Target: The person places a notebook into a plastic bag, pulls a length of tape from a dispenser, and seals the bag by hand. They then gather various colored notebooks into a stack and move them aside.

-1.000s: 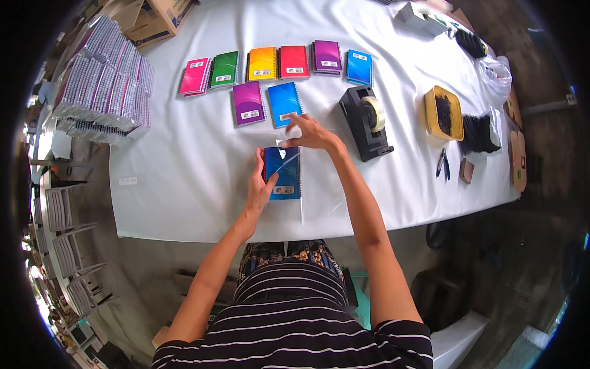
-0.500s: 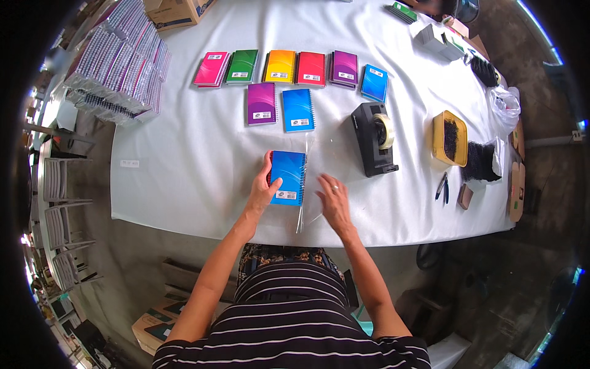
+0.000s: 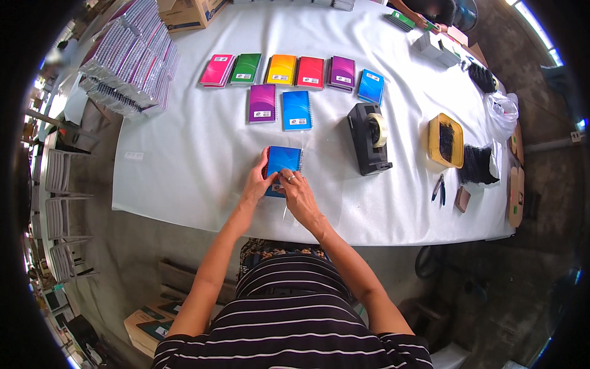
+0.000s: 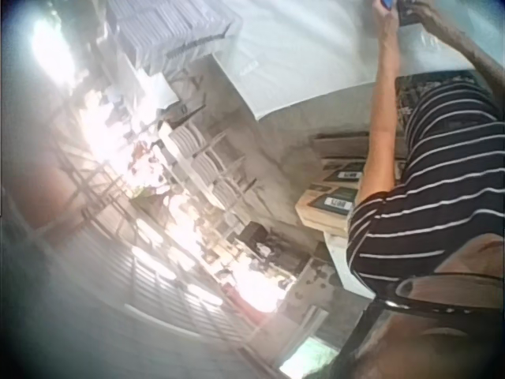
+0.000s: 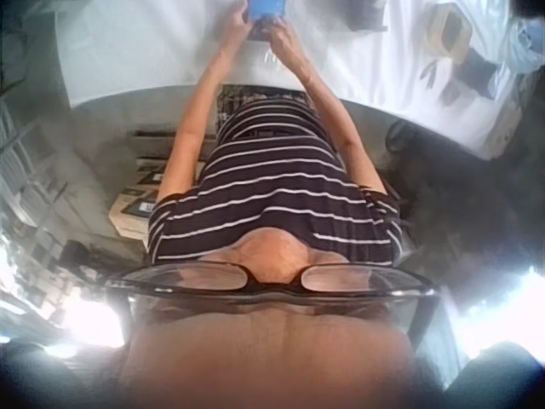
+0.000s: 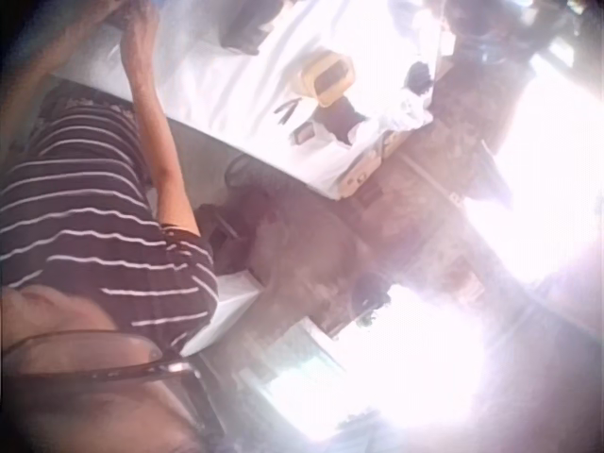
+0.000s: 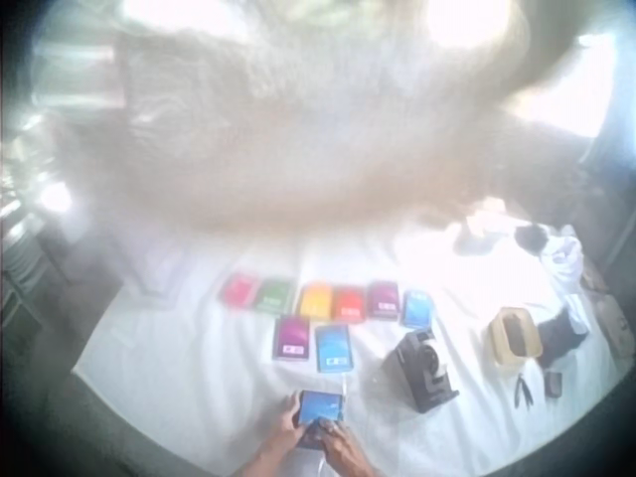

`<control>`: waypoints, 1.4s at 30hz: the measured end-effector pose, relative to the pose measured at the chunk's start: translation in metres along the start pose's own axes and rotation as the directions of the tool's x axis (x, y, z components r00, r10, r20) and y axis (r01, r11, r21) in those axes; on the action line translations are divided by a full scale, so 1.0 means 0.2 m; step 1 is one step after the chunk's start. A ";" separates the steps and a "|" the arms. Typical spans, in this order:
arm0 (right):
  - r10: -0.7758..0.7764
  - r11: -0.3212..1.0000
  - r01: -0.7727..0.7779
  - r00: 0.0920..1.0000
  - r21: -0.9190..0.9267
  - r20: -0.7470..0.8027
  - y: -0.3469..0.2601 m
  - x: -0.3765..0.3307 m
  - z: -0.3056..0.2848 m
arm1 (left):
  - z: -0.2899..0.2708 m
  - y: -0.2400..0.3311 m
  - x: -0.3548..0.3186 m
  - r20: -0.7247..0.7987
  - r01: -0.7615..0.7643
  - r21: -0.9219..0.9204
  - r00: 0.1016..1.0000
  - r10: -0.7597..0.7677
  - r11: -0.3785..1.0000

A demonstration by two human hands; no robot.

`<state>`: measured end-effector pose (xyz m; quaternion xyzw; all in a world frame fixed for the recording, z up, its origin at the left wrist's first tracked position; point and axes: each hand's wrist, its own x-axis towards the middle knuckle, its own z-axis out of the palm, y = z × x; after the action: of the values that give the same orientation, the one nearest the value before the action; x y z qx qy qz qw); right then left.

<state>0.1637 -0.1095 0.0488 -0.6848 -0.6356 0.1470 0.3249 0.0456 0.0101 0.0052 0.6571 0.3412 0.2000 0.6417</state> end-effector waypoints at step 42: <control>0.540 0.791 -0.482 0.840 0.378 -0.059 -0.02 0.15 0.12 | -0.37 0.18 0.12 0.040 -0.416 0.663 0.850 0.525 0.623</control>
<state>0.1512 -0.0747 0.0402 -0.7724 -0.3608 0.2826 0.4397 0.0172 0.0805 0.0437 0.8854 0.2539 0.2814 0.2691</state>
